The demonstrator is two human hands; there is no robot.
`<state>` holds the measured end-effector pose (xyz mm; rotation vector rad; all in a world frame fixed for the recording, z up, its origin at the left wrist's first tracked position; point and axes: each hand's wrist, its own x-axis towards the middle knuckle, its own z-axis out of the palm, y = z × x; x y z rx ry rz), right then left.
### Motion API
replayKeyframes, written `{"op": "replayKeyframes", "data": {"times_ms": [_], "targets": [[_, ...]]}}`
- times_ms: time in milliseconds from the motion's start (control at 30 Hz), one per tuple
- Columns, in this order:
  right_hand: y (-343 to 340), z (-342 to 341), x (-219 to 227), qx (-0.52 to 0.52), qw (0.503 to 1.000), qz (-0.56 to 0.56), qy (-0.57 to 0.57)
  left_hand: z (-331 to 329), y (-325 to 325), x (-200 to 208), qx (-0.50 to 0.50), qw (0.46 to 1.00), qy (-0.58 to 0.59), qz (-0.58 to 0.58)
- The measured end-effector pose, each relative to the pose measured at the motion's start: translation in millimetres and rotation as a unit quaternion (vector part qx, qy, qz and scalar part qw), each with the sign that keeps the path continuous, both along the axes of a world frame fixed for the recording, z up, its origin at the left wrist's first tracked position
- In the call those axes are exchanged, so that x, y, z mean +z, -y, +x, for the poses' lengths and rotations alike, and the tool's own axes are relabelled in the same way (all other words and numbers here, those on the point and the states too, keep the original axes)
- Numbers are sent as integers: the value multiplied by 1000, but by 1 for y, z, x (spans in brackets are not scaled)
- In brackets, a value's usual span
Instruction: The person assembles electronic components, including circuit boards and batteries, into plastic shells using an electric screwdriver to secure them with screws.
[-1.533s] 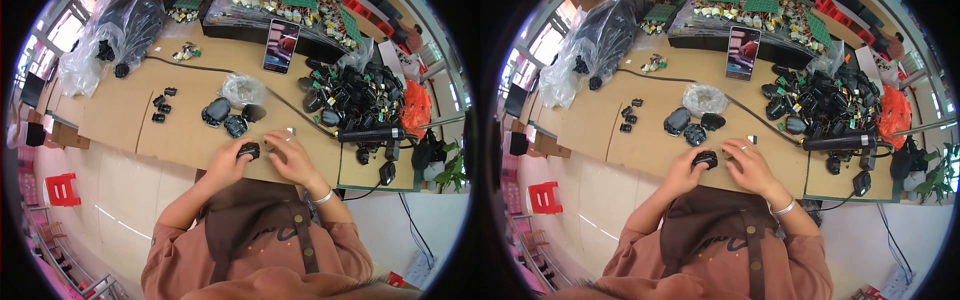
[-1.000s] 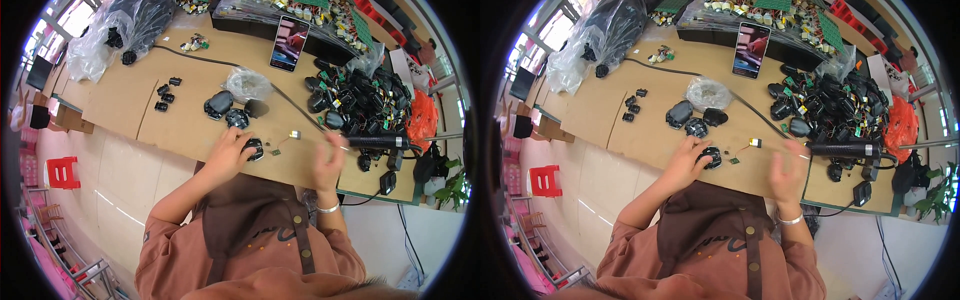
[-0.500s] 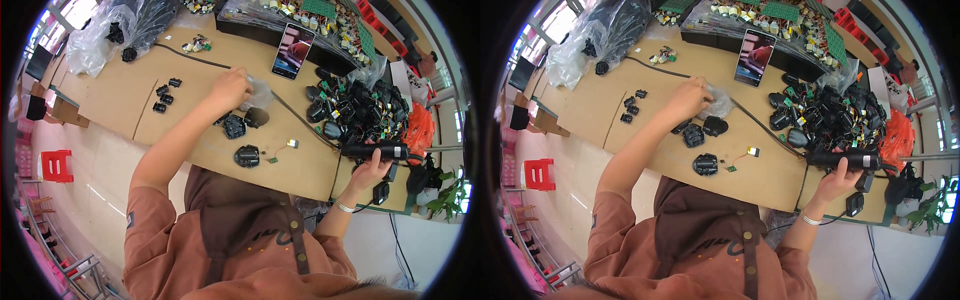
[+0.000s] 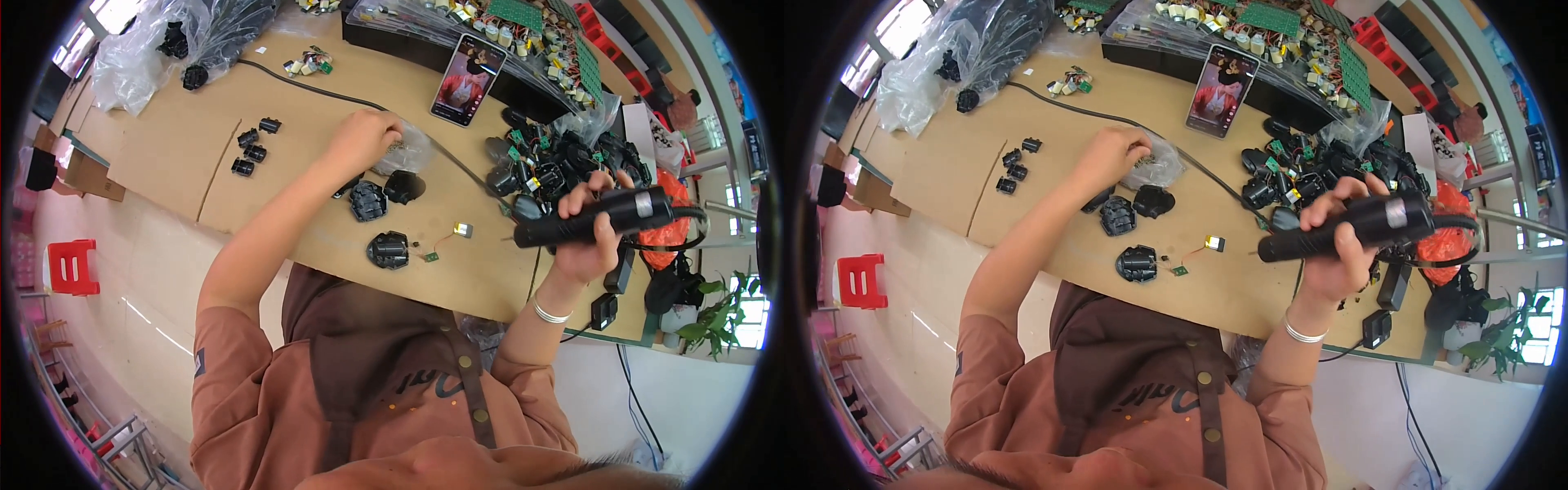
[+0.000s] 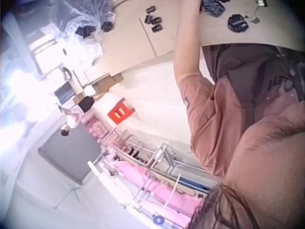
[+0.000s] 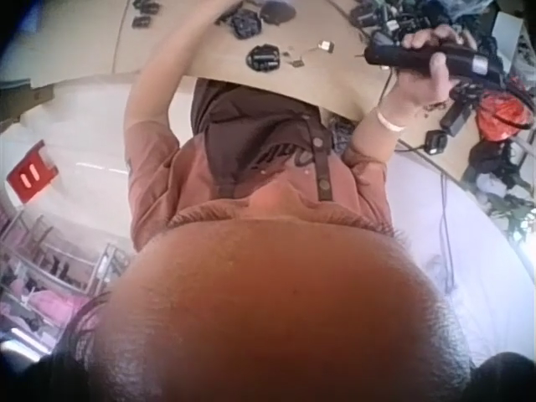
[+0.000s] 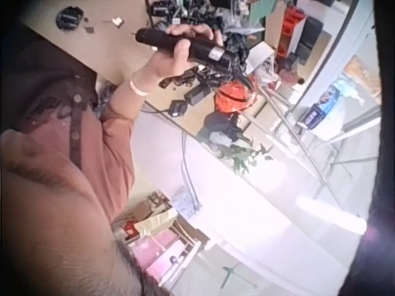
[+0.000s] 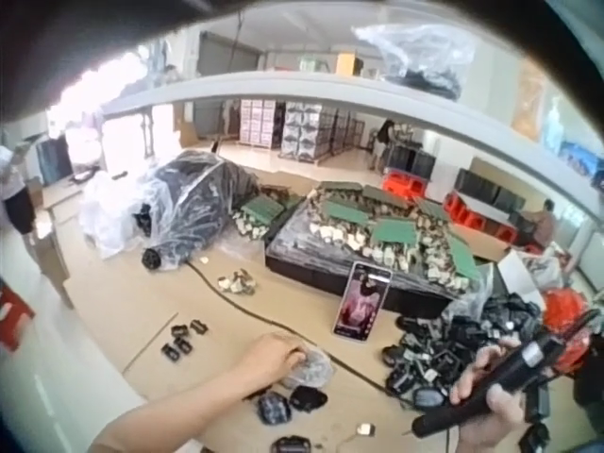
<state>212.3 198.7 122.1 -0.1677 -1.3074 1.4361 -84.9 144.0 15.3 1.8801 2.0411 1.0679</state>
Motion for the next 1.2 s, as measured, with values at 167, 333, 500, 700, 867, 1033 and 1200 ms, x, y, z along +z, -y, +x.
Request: {"op": "replayKeyframes", "data": {"times_ms": [167, 333, 500, 700, 867, 1033, 1200], "targets": [[11, -29, 5, -73, 997, -1, 0, 12, 17, 12, 33, 981, 174, 81], [30, -45, 14, -98, 995, 22, -4, 62, 68, 27, -29, 938, 345, -22], [57, -59, 19, -65, 997, 14, -47, 95, 89, 4, -122, 737, 662, -59], [73, -68, 15, -48, 998, 22, -42, 101, 102, 4, -130, 666, 732, -57], [73, -72, 11, -19, 997, 34, -60, 103, 104, 3, -110, 638, 759, -62], [74, -75, 11, -19, 998, 24, -61, 105, 108, 1, -96, 586, 801, -81], [76, -76, 10, -5, 997, 35, -63, 104, 108, 3, -101, 585, 799, -96]]}}
